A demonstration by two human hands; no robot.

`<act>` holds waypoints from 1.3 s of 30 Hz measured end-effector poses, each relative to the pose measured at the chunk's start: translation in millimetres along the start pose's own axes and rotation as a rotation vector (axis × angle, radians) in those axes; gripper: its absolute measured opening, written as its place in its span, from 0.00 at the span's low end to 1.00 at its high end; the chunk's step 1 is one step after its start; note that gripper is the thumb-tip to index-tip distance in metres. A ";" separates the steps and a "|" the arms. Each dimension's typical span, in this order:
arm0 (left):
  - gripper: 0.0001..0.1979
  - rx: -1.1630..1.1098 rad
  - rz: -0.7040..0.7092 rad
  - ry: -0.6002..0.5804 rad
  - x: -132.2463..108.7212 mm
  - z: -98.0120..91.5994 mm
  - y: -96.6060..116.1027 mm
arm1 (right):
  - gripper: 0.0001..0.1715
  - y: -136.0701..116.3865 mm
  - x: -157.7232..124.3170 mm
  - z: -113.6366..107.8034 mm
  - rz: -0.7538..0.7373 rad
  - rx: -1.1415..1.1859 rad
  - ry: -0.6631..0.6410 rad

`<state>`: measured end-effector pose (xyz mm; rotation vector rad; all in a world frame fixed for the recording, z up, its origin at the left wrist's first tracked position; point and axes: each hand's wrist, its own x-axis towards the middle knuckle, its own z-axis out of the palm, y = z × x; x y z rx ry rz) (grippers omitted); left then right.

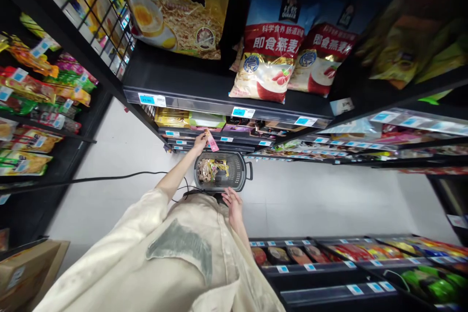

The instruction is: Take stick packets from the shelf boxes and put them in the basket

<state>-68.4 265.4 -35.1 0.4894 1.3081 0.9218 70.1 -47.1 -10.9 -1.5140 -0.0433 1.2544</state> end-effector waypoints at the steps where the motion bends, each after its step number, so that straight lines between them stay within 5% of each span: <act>1: 0.09 -0.017 -0.004 0.028 6.9 1.7 3.4 | 0.29 1.3 -2.2 -5.3 0.012 0.001 0.023; 15: 0.02 -0.386 -0.071 0.375 59.8 36.1 12.2 | 0.34 9.0 -17.4 -31.1 0.041 0.008 0.153; 22: 0.05 -0.550 -0.010 0.481 63.0 52.7 10.8 | 0.33 15.7 -17.6 -33.9 0.036 -0.003 0.137; 34: 0.13 -0.380 0.106 0.263 46.5 62.6 13.3 | 0.31 15.1 -17.9 -38.4 0.029 -0.019 0.152; 39: 0.09 -0.095 0.115 0.159 12.5 41.4 -21.5 | 0.27 12.4 -18.8 -31.8 0.053 -0.010 0.139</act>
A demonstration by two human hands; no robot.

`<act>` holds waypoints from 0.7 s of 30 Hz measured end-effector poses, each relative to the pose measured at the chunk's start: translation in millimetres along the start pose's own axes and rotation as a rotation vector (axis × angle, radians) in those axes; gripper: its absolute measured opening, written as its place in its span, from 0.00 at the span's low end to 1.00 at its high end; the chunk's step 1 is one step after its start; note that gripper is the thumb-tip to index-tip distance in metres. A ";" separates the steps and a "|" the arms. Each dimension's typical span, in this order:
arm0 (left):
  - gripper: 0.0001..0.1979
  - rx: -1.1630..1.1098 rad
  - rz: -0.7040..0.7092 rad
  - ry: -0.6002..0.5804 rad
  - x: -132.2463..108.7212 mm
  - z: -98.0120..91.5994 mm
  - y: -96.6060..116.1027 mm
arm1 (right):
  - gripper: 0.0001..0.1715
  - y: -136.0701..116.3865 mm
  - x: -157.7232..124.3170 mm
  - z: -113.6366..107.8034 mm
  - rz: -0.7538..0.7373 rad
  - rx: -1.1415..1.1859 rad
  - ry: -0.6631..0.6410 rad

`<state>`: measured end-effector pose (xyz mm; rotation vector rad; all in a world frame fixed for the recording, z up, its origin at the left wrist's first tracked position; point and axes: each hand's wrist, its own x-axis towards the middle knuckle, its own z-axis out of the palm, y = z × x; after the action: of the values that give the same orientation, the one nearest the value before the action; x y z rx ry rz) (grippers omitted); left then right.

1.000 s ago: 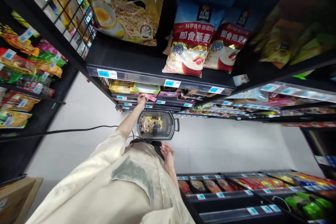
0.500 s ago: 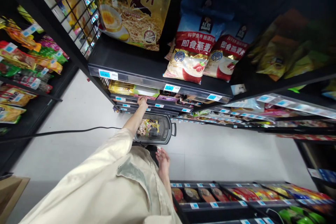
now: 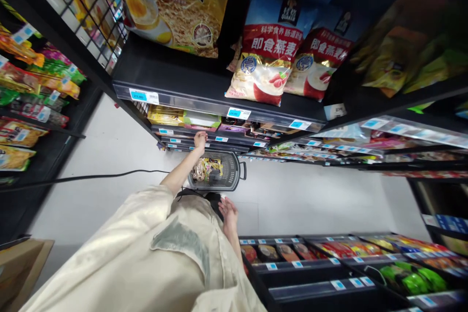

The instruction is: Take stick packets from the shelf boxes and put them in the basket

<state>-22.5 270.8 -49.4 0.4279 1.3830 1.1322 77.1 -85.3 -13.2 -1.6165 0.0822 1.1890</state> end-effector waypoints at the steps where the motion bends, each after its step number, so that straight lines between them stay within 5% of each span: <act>1: 0.08 0.071 -0.014 -0.049 -13.3 -10.9 -11.8 | 0.26 -0.4 -0.1 1.5 0.009 0.004 -0.004; 7: 0.03 0.568 -0.232 -0.502 -111.6 -87.8 -87.0 | 0.24 2.7 8.2 2.7 0.089 -0.038 -0.048; 11: 0.07 0.869 -0.285 -0.719 -156.6 -119.3 -114.5 | 0.23 5.8 20.2 -5.2 0.139 -0.131 -0.049; 15: 0.09 1.095 -0.278 -0.848 -173.4 -135.0 -125.4 | 0.19 11.8 32.4 -19.1 0.164 -0.189 -0.003; 21: 0.06 1.357 -0.266 -0.861 -159.6 -145.6 -135.3 | 0.06 33.9 36.2 -56.8 0.221 -0.256 0.080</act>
<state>-73.0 26.9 -103.6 1.4233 1.1532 -0.3945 111.9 -125.2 -66.9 -1.9186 0.1688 1.3457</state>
